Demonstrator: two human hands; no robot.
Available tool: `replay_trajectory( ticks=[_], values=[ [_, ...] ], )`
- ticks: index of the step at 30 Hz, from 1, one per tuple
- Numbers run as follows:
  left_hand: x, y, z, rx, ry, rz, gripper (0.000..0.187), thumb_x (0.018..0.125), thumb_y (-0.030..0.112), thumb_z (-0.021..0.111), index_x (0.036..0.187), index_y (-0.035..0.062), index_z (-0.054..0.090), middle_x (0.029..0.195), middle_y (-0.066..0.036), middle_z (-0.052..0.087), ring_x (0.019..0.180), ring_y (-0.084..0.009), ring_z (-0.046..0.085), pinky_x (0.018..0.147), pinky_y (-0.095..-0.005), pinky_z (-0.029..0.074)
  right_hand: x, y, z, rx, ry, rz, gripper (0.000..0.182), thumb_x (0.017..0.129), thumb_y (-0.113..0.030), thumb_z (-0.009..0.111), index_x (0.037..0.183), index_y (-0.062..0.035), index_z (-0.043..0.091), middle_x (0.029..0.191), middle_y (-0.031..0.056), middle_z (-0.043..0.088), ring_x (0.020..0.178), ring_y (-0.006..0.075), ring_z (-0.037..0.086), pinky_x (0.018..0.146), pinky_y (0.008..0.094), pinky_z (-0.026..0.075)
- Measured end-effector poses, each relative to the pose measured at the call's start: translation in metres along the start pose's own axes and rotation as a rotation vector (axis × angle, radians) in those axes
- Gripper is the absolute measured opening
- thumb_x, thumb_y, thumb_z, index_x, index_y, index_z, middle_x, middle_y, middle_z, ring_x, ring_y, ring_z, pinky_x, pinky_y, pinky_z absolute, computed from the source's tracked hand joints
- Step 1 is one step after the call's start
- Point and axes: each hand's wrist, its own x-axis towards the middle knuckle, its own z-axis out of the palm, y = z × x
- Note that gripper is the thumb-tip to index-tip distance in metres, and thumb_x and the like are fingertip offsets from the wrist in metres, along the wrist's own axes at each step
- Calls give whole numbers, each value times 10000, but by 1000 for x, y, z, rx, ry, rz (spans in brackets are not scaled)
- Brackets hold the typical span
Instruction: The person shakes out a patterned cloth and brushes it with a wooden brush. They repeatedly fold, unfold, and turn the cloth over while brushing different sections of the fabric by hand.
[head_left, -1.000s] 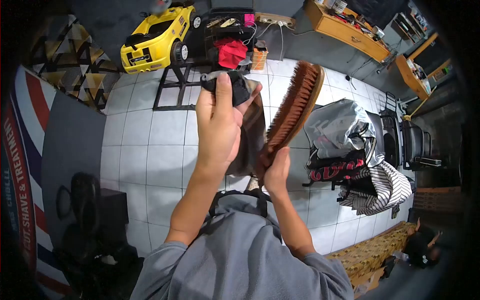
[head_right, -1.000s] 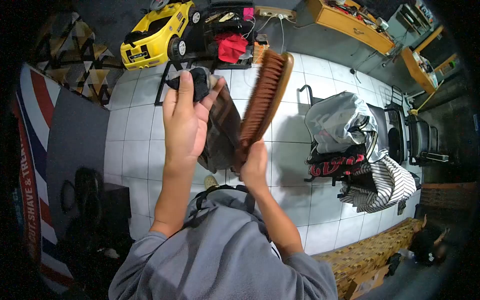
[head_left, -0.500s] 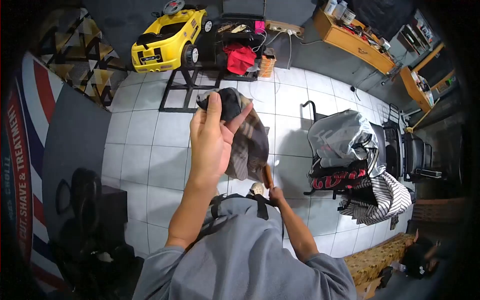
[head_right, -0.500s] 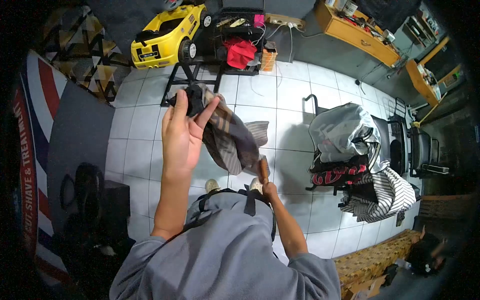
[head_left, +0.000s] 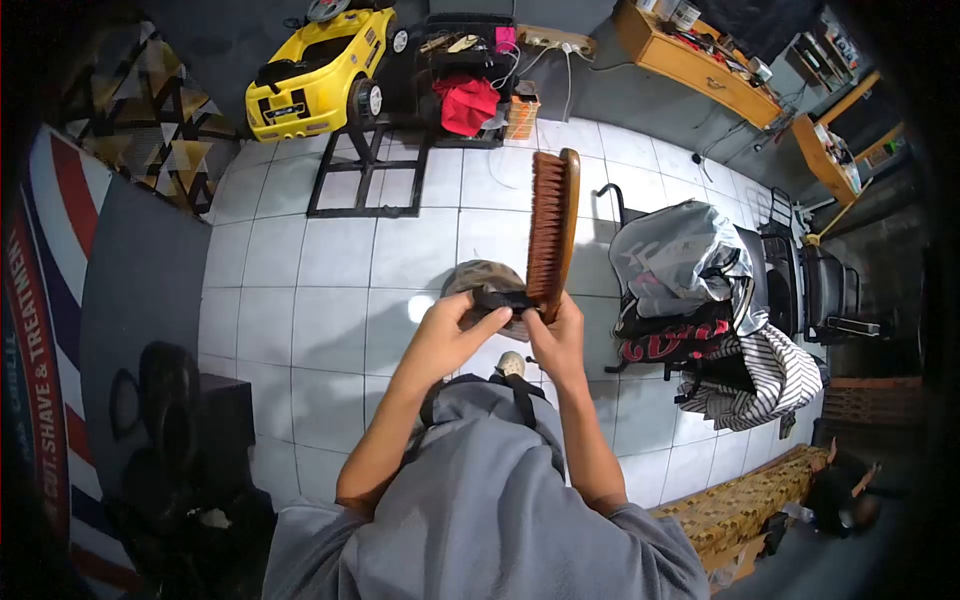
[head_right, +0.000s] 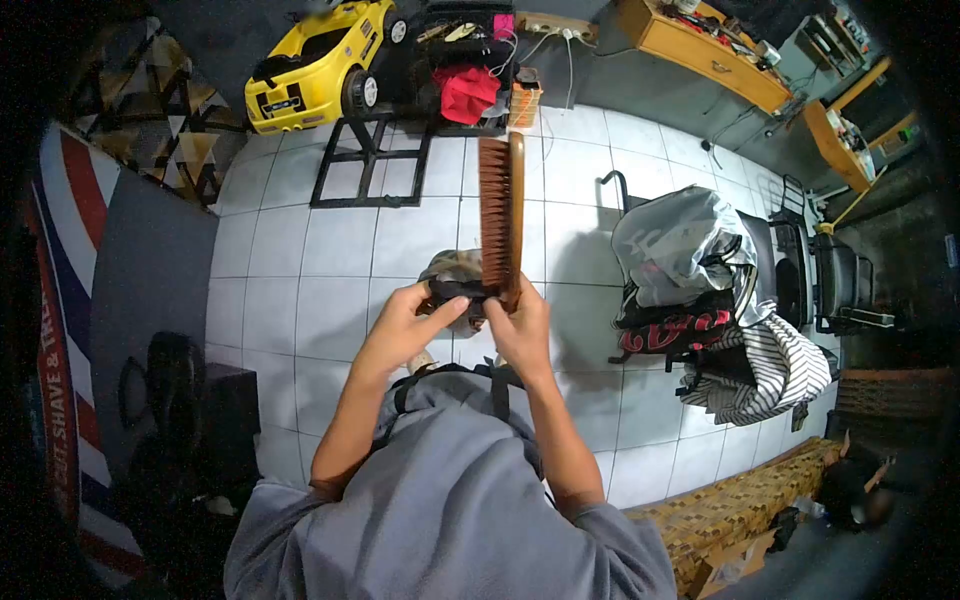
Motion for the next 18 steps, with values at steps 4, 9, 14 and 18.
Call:
replay_trajectory(
  ticks=[4, 9, 14, 18],
  values=[
    [-14, -29, -36, 437, 175, 160, 139, 804, 110, 656, 840, -12, 599, 742, -33, 590, 706, -107, 551, 654, -225, 438, -9, 21, -11, -40, 55, 57, 151, 796, 27, 486, 936, 48, 539, 735, 18, 554, 633, 88, 488, 558, 256, 443],
    [-19, -58, -50, 453, 532, 227, 161, 775, 8, 570, 932, 8, 528, 689, -77, 536, 622, -143, 513, 575, -262, 424, -10, 36, -10, -226, 62, -36, 120, 796, -4, 517, 914, -10, 496, 748, 9, 463, 637, 89, 421, 562, 231, 386],
    [-14, -35, -78, 702, 484, 373, 273, 717, -9, 611, 981, 28, 552, 621, -131, 526, 529, -225, 518, 530, -296, 431, -9, 63, -37, -999, -211, -261, 342, 670, -94, 680, 955, -5, 512, 809, 190, 595, 731, 374, 585, 641, 407, 476],
    [-6, -80, -137, 1053, -35, 22, 400, 634, 221, 773, 968, 60, 620, 697, -193, 610, 642, -310, 624, 577, -378, 478, -10, 115, -70, -941, -343, -87, 281, 669, -99, 682, 873, -18, 507, 832, 185, 589, 792, 401, 578, 644, 465, 465]
  ],
)
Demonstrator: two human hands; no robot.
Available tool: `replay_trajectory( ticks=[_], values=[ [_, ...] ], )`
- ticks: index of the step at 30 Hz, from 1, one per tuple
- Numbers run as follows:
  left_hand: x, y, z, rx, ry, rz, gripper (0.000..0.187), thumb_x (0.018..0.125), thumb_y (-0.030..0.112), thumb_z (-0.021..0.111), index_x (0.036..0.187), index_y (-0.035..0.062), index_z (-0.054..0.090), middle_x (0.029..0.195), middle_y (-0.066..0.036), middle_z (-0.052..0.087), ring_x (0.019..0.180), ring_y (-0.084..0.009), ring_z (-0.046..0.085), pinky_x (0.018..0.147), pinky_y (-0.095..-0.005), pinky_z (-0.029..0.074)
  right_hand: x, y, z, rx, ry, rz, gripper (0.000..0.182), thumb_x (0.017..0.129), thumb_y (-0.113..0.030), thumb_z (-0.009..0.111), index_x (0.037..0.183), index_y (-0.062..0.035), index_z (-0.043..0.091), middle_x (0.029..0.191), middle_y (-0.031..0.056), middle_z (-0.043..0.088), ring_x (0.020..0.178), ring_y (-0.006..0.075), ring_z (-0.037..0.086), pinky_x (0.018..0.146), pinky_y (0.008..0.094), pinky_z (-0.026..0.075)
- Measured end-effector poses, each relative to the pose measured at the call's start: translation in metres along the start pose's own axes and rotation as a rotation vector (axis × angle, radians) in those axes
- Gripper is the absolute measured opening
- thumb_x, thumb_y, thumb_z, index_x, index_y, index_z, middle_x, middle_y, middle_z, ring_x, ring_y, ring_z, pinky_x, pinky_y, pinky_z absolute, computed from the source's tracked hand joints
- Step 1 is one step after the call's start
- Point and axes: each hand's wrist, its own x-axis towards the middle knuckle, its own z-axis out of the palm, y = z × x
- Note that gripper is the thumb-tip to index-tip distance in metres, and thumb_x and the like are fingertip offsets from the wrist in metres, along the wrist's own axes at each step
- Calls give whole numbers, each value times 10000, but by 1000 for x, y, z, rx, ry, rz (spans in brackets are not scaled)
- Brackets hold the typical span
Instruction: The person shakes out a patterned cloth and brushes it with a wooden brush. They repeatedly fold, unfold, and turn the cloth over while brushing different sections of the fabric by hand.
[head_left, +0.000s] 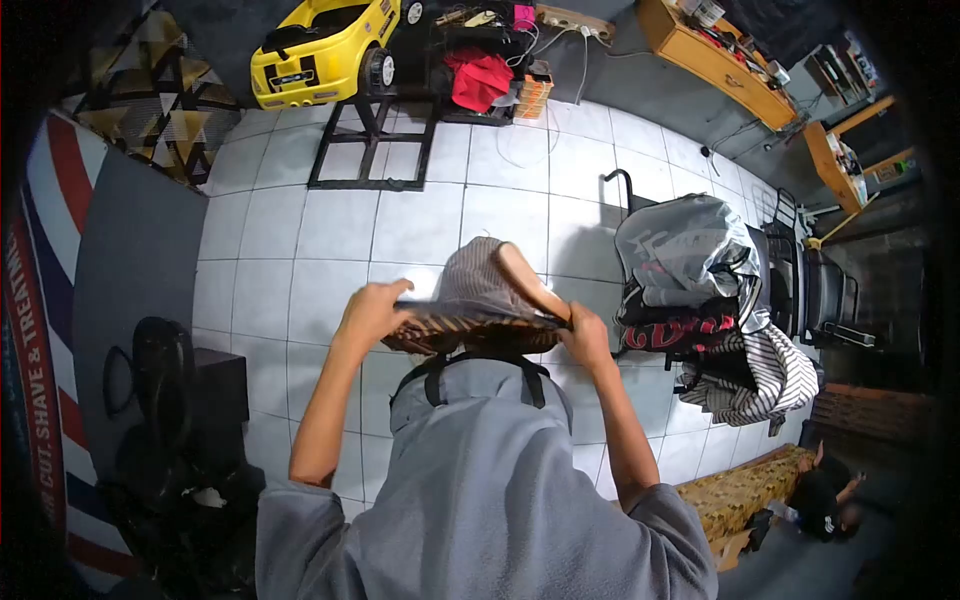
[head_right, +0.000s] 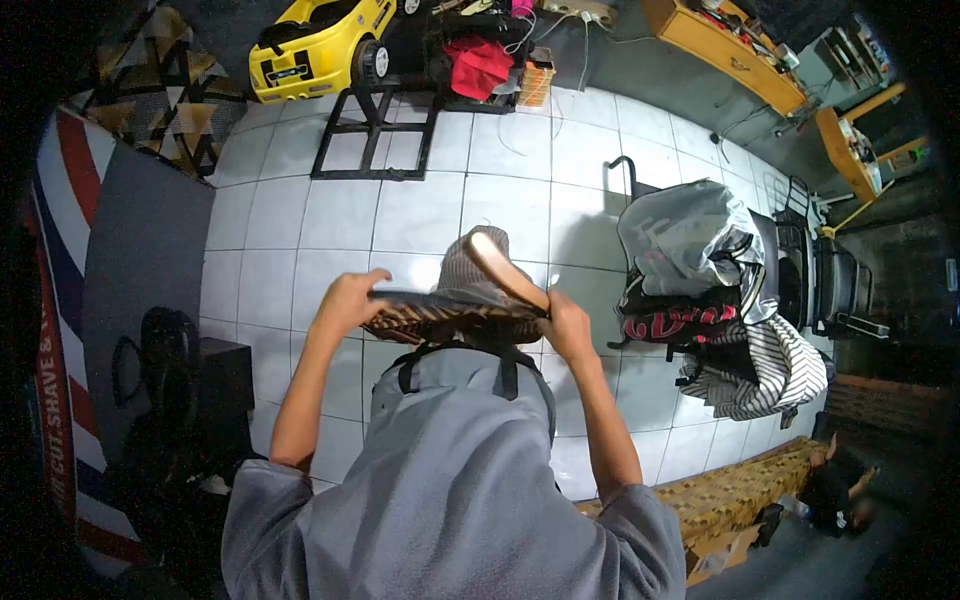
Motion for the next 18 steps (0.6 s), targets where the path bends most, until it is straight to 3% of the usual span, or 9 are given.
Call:
replay_trajectory(
  ticks=[1, 3, 6, 9, 12, 14, 15, 17, 18],
  values=[
    [-6, -1, -2, 5, -137, -49, 436, 626, 308, 769, 978, 85, 643, 687, -191, 614, 672, -327, 624, 608, -397, 493, -2, 6, 3, 83, -68, 25, 265, 670, -88, 672, 873, -21, 515, 842, 187, 588, 798, 402, 579, 651, 472, 462],
    [-15, -26, 18, -68, -194, 94, 365, 645, 248, 730, 977, 111, 665, 707, -199, 624, 717, -346, 626, 647, -408, 507, -13, 13, 16, -8, -144, 104, 232, 667, -35, 625, 882, -19, 540, 882, 194, 585, 815, 401, 583, 683, 472, 469],
    [-16, -42, 42, 240, -285, -86, 242, 731, 174, 624, 952, 84, 659, 764, -195, 635, 762, -377, 623, 669, -449, 508, -24, 14, 41, -147, -36, 166, 249, 643, 13, 599, 885, -15, 544, 907, 175, 590, 824, 408, 576, 715, 465, 473],
    [-7, -54, 56, 220, 70, -146, 286, 725, 69, 546, 995, 74, 639, 752, -198, 613, 721, -400, 607, 658, -470, 502, -20, 17, 57, -245, 280, 157, 168, 668, 36, 547, 827, -21, 549, 891, 190, 575, 768, 428, 577, 673, 479, 478],
    [13, -72, 54, 118, 310, -254, 379, 720, -31, 487, 1074, 49, 594, 851, -224, 585, 836, -406, 582, 718, -470, 488, -6, 58, 67, -323, 242, 241, 211, 658, 23, 555, 863, -25, 551, 885, 194, 591, 818, 411, 583, 702, 478, 471],
    [30, -106, 50, 113, 358, -226, 407, 711, -72, 457, 1080, 39, 588, 918, -227, 581, 909, -401, 565, 768, -459, 477, 22, 77, 52, -62, 278, 352, 192, 661, -28, 562, 851, -3, 550, 778, 236, 600, 760, 428, 589, 670, 472, 474],
    [43, -120, 43, 133, 335, -171, 420, 705, -94, 439, 1075, 34, 590, 957, -224, 579, 945, -397, 554, 798, -452, 470, 39, 67, 28, -9, 359, 324, 170, 660, -7, 545, 829, 1, 539, 750, 238, 589, 752, 439, 577, 660, 476, 458],
    [61, -97, 3, 111, 641, 48, 426, 674, -125, 433, 1051, 6, 584, 983, -215, 586, 937, -398, 563, 836, -396, 465, 68, 24, -33, -15, 642, 134, 194, 659, 43, 497, 851, 19, 511, 743, 259, 556, 740, 464, 532, 630, 452, 445],
    [64, -59, -33, -83, 714, -16, 429, 660, -131, 444, 1044, 0, 582, 997, -195, 594, 937, -370, 575, 838, -364, 461, 77, 6, -65, -39, 745, 114, 229, 660, 50, 498, 885, 18, 524, 761, 229, 580, 717, 420, 553, 639, 418, 456]
  ],
)
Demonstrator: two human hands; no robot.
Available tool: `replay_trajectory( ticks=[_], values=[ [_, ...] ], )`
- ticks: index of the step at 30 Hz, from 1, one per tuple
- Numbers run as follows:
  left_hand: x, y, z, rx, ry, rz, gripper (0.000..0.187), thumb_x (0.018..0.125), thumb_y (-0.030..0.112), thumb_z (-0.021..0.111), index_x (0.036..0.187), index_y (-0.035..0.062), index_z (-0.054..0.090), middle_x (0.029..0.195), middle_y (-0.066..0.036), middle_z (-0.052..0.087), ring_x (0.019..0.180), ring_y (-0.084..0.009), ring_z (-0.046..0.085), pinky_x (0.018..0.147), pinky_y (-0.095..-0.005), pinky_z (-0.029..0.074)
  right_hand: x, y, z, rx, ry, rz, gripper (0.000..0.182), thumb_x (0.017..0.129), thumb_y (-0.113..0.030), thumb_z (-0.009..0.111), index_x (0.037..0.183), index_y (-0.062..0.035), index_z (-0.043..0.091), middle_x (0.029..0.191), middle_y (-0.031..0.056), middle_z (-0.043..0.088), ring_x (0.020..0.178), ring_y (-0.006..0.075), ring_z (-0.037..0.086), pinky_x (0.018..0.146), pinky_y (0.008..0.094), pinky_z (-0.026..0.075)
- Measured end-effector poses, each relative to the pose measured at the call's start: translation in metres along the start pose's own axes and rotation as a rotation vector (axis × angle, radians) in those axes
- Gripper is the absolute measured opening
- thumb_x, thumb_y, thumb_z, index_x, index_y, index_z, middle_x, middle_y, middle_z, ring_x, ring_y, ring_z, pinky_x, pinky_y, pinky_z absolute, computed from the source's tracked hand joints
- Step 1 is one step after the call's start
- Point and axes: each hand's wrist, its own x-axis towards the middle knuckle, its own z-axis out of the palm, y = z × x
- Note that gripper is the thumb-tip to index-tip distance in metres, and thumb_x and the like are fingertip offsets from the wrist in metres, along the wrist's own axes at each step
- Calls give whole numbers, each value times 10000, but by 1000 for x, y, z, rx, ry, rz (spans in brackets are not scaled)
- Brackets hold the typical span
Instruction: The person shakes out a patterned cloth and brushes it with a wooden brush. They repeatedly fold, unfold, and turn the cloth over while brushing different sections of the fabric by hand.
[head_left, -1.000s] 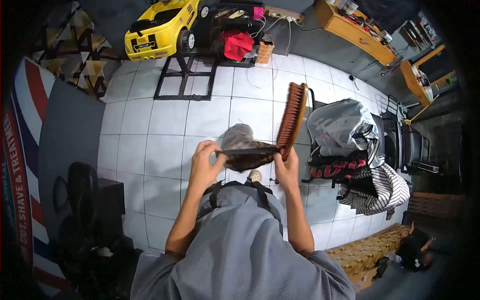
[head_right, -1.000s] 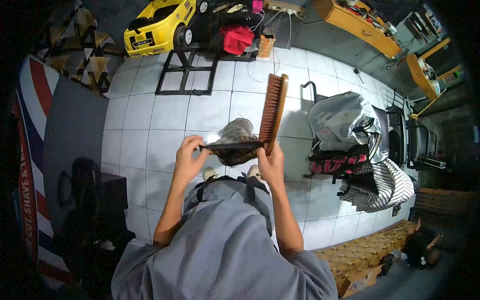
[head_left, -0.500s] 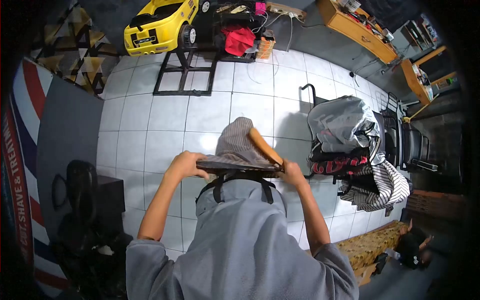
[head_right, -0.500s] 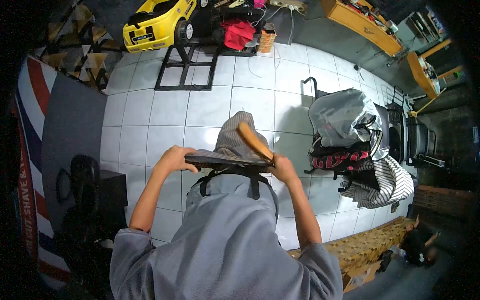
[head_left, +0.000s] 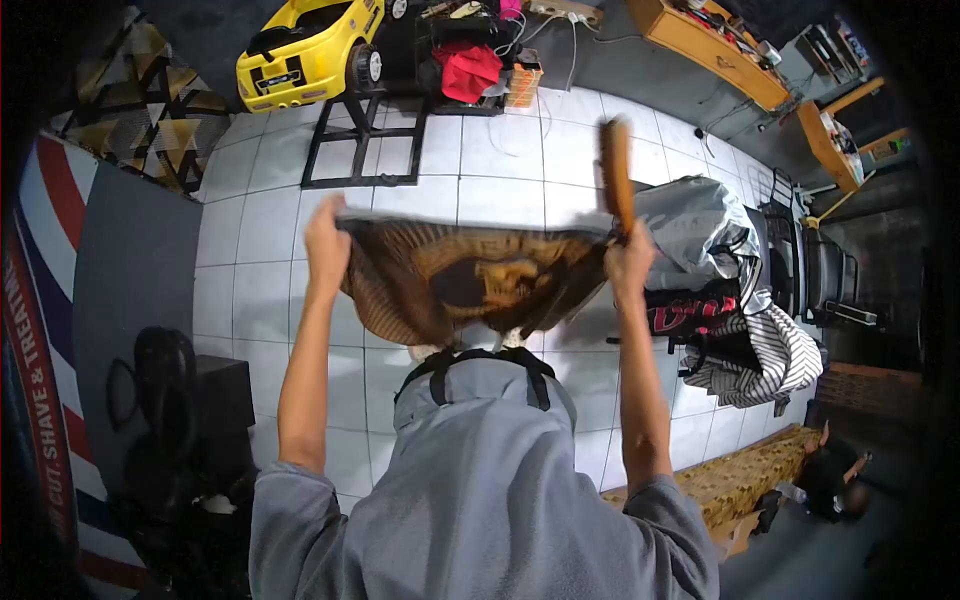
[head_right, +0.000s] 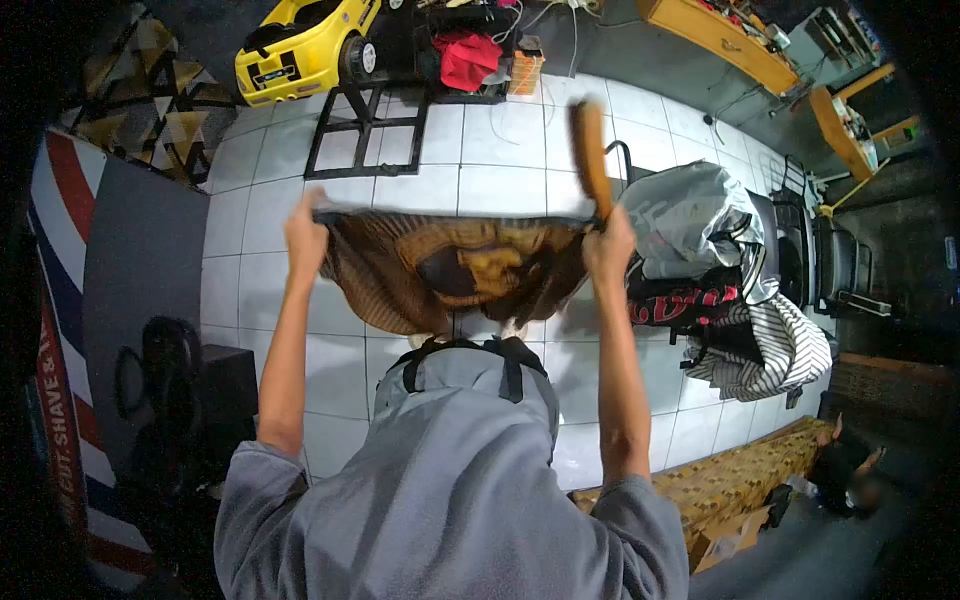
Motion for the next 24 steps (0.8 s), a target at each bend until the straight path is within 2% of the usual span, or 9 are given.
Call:
replay_trajectory(
  ticks=[5, 8, 10, 11, 14, 15, 17, 20, 24],
  values=[
    [30, 97, -72, -142, 541, 334, 370, 752, 35, 635, 1111, 11, 551, 976, -84, 614, 862, -187, 587, 797, -292, 459, 38, -57, -74, 365, 385, -302, 358, 701, 73, 510, 1047, 11, 578, 929, 56, 648, 780, 157, 588, 773, 275, 465],
    [-28, 54, -32, -15, 280, 404, 566, 689, 223, 771, 1156, 6, 536, 1131, -162, 605, 985, -267, 610, 825, -324, 484, -19, -23, -53, 221, 336, -293, 252, 726, 36, 577, 974, 12, 615, 934, 141, 645, 834, 284, 631, 788, 374, 500],
    [-89, 45, -8, -129, -348, -12, 655, 691, 241, 767, 1253, 53, 488, 1189, -169, 570, 1013, -313, 592, 856, -358, 471, -82, 17, -27, 155, 42, -270, 313, 675, 21, 580, 983, 8, 633, 938, 193, 651, 865, 363, 632, 789, 400, 501],
    [-141, -8, 18, -90, -630, -114, 654, 675, 210, 763, 1244, 41, 487, 1135, -194, 593, 1050, -328, 573, 865, -383, 456, -133, 40, -15, 35, -407, 172, 317, 678, -1, 563, 987, -12, 633, 912, 230, 634, 863, 400, 610, 774, 421, 494],
    [-310, -168, 53, 457, -1587, -163, 516, 769, 208, 613, 1235, 19, 500, 1174, -227, 562, 1098, -375, 519, 943, -418, 401, -258, 134, 1, -253, -1237, 241, 323, 670, -148, 599, 958, -14, 657, 903, 289, 605, 871, 410, 602, 762, 459, 482],
    [-287, -137, 31, 95, -1612, -441, 429, 742, 180, 631, 1135, 16, 576, 1070, -244, 601, 1014, -376, 571, 878, -423, 438, -260, 134, -5, -247, -1389, 444, 340, 669, -161, 585, 967, -18, 664, 950, 304, 597, 900, 410, 601, 765, 462, 481],
    [-255, -98, 21, 82, -1265, -378, 303, 707, 157, 633, 964, -3, 620, 922, -251, 623, 895, -395, 597, 787, -435, 460, -253, 130, -10, -25, -1080, 595, 245, 675, -147, 580, 799, 54, 644, 801, 281, 616, 812, 405, 624, 740, 459, 492],
    [-193, -85, 45, 252, -862, -346, 217, 701, 118, 618, 838, -51, 610, 823, -268, 602, 838, -435, 569, 760, -464, 461, -197, 136, 18, -160, -732, 271, 270, 664, -85, 570, 911, 12, 618, 810, 290, 604, 778, 439, 601, 695, 475, 499],
    [-57, 24, 27, -12, 48, -169, 303, 697, -41, 480, 999, -61, 495, 967, -243, 525, 949, -422, 497, 843, -443, 402, -58, 56, 3, 75, 3, 60, 87, 696, 11, 495, 776, 31, 522, 704, 224, 517, 648, 348, 532, 616, 410, 438]
  ],
)
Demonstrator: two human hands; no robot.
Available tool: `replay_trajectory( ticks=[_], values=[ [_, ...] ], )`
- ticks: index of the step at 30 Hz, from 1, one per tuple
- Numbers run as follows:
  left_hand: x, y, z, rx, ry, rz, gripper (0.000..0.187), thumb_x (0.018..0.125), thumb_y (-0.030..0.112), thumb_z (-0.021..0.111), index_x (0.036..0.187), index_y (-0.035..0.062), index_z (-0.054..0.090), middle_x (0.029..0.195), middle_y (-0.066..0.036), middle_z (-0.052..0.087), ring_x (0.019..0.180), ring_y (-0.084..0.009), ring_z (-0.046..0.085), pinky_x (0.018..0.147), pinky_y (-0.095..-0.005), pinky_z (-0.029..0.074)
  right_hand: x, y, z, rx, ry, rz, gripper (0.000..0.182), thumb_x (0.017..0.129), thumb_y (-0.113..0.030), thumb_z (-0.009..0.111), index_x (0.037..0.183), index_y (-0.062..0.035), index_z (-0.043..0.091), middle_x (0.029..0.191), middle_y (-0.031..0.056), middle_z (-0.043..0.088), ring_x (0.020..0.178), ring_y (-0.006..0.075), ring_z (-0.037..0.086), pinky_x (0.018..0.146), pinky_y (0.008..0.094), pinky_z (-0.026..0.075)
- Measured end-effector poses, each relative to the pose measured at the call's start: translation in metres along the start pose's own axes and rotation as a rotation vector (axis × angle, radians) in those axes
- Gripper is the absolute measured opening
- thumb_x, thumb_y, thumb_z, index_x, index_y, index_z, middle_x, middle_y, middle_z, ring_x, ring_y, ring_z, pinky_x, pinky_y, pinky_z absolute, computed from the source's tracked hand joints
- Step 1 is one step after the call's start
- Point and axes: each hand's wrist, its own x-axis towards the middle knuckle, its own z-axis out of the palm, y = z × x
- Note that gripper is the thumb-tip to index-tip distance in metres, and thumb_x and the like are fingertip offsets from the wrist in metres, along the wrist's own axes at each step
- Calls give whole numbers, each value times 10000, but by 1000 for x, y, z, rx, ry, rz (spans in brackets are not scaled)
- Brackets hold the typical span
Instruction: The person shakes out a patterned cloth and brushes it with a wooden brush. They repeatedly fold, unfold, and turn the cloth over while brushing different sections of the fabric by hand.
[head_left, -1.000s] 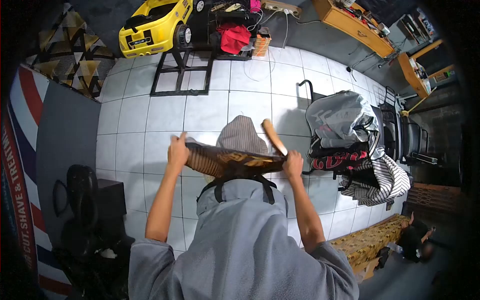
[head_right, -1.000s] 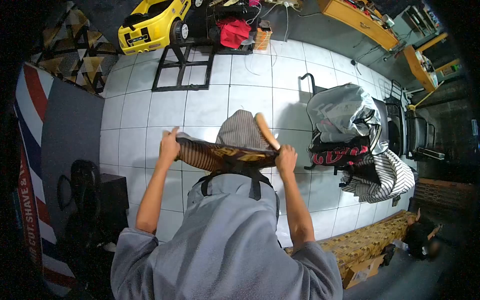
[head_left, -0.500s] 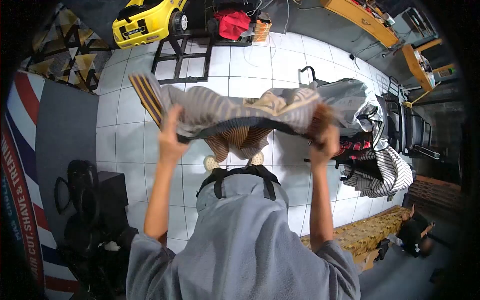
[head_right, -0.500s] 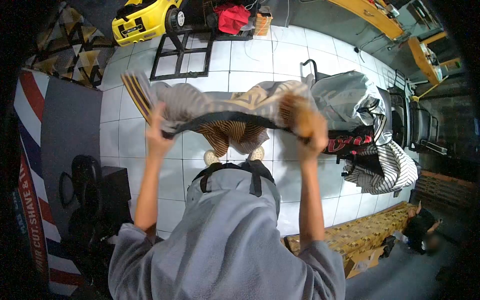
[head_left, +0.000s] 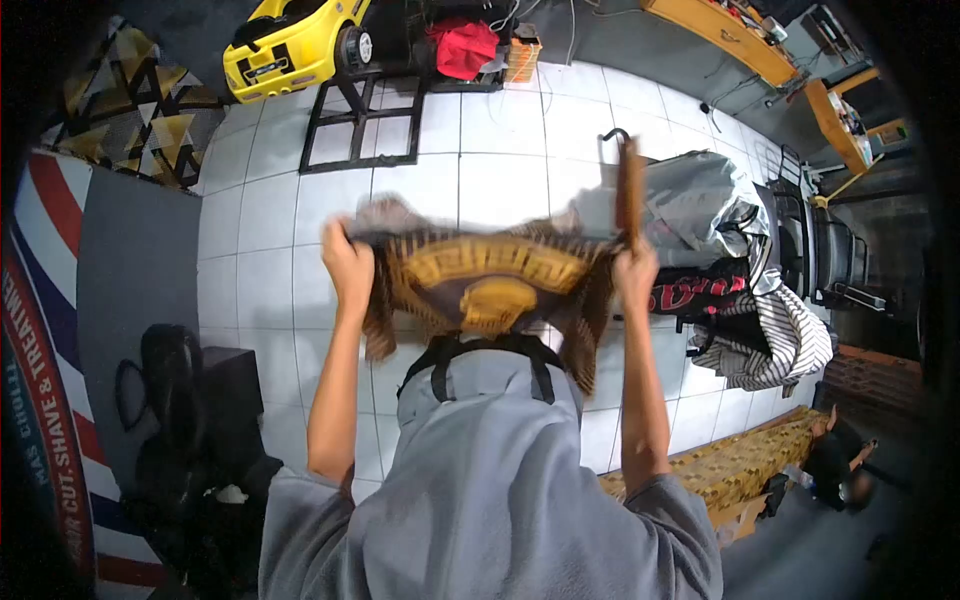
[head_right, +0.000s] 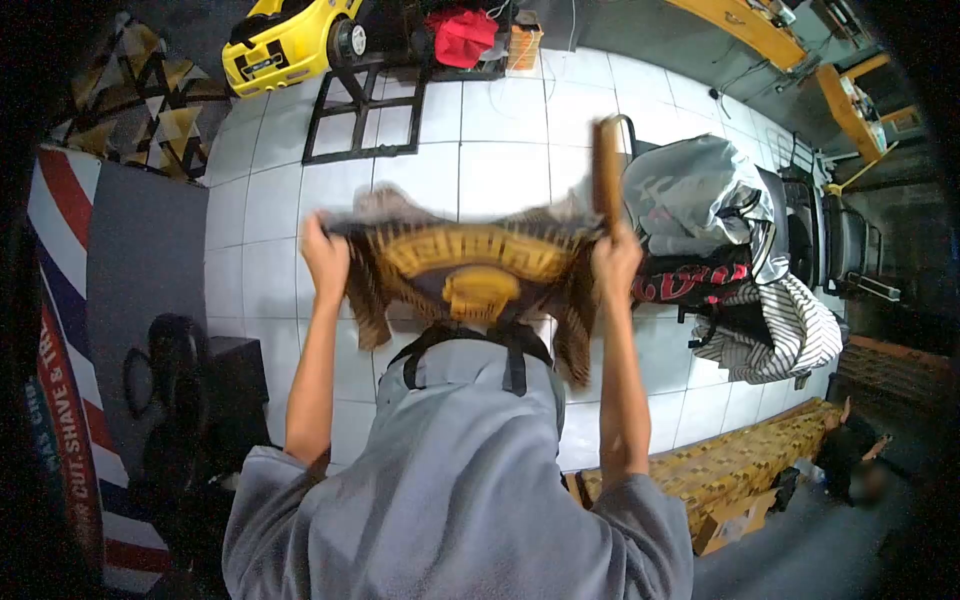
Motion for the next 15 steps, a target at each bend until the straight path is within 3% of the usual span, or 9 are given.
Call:
replay_trajectory(
  ticks=[3, 7, 9, 10, 11, 12, 13, 14, 15],
  values=[
    [37, 80, -38, -222, 384, 161, 359, 677, -120, 524, 1026, -42, 504, 970, -138, 543, 922, -271, 554, 869, -311, 419, 55, -81, -55, 441, 262, 65, 196, 674, 82, 432, 824, 54, 555, 799, 84, 580, 712, 161, 519, 664, 311, 436],
    [0, 74, -48, -90, 437, 395, 354, 564, 12, 691, 854, 5, 487, 801, -133, 482, 747, -332, 498, 670, -370, 413, 40, -92, -82, 265, 430, -318, 275, 821, 59, 515, 1088, 75, 579, 1145, 135, 604, 903, 177, 569, 855, 269, 424],
    [-43, 21, -25, -19, 108, 329, 274, 561, -71, 628, 783, -3, 484, 796, -145, 491, 741, -359, 493, 658, -398, 408, -15, -30, -65, 17, 94, -273, 389, 770, 30, 574, 1155, 54, 526, 1258, 143, 525, 1072, 187, 513, 925, 268, 376],
    [-68, -1, -19, 7, -163, 169, 245, 596, -111, 570, 821, -18, 537, 819, -168, 531, 808, -382, 523, 709, -414, 431, -59, 3, -47, 57, 35, -118, 383, 715, -18, 627, 1093, 24, 578, 1127, 169, 602, 960, 232, 574, 855, 285, 430],
    [-97, -45, -12, 147, -474, 139, 225, 666, -57, 574, 888, -25, 586, 846, -209, 577, 858, -417, 545, 746, -429, 458, -80, 18, -44, -71, -581, 376, 320, 683, -42, 647, 999, 4, 621, 900, 184, 649, 814, 252, 610, 754, 320, 475],
    [-136, -110, -1, 430, -968, -102, 247, 706, 46, 612, 941, -31, 614, 910, -249, 605, 886, -418, 572, 767, -436, 481, -120, 43, -30, 185, -610, 264, 301, 646, -82, 672, 931, -3, 619, 680, 88, 610, 632, 170, 547, 597, 336, 465],
    [-164, -144, -8, 458, -1308, -61, 275, 680, 139, 658, 911, -11, 646, 911, -256, 621, 881, -397, 600, 761, -436, 484, -146, 51, -34, 94, -808, 334, 341, 643, -131, 705, 942, 4, 612, 706, 114, 609, 659, 169, 549, 613, 328, 463],
    [-170, -127, -22, 413, -1392, -291, 260, 667, 148, 662, 885, 6, 661, 897, -250, 627, 885, -382, 608, 770, -428, 482, -165, 63, -38, 39, -1146, 751, 360, 673, -172, 677, 964, 28, 608, 761, 170, 637, 693, 237, 588, 653, 355, 473],
    [-168, -106, -35, 365, -1461, -516, 246, 654, 156, 666, 860, 23, 677, 883, -244, 632, 890, -367, 615, 780, -420, 481, -180, 75, -39, -446, -1392, 441, 379, 711, -222, 610, 971, 53, 616, 842, 227, 653, 761, 324, 631, 709, 392, 487]
  ],
)
